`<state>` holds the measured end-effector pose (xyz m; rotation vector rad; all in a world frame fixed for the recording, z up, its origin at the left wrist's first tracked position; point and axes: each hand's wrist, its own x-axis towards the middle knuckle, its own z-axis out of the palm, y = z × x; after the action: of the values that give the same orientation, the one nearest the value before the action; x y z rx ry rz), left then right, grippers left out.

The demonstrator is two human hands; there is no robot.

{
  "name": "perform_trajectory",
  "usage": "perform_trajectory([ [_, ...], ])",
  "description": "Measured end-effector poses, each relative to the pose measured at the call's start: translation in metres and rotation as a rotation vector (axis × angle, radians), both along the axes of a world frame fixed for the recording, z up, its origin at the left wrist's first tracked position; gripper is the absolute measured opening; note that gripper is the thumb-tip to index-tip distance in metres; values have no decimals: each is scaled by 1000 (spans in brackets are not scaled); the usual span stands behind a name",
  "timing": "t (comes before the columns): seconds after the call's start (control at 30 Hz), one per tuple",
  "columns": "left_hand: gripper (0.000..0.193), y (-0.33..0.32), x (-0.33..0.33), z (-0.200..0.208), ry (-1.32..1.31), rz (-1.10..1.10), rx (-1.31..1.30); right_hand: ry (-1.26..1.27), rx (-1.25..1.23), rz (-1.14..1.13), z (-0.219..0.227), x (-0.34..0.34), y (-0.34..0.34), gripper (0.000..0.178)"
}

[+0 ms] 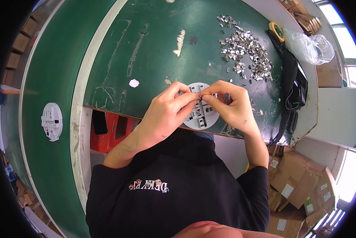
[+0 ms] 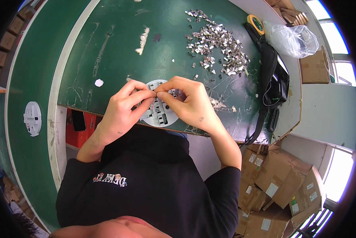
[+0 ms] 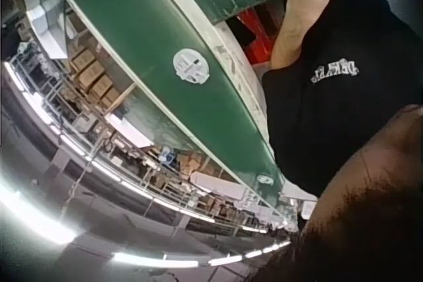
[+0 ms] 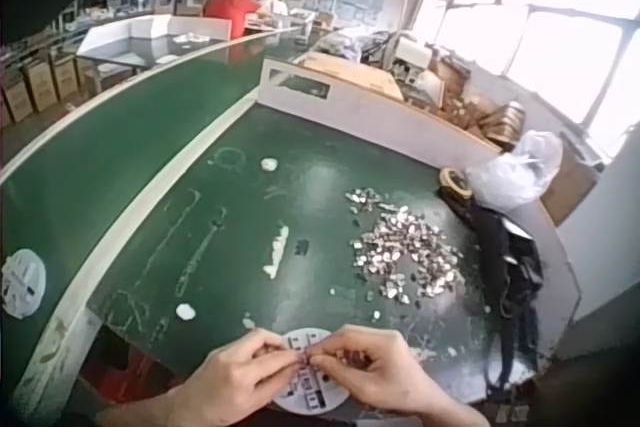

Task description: Assembling small metal pins and components into circular base plates at a factory workbench.

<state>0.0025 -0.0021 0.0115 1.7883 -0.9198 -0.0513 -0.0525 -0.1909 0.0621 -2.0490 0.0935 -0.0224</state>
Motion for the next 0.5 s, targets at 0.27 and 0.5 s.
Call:
perform_trajectory([
  [0.27, 15, 1, -1, 1, 20, 2, -39, 39, -49, 2, 2, -2, -3, 8],
  [0.5, 15, 2, 0, -10, 61, -7, -85, -62, -140, 71, 0, -4, -3, 11],
])
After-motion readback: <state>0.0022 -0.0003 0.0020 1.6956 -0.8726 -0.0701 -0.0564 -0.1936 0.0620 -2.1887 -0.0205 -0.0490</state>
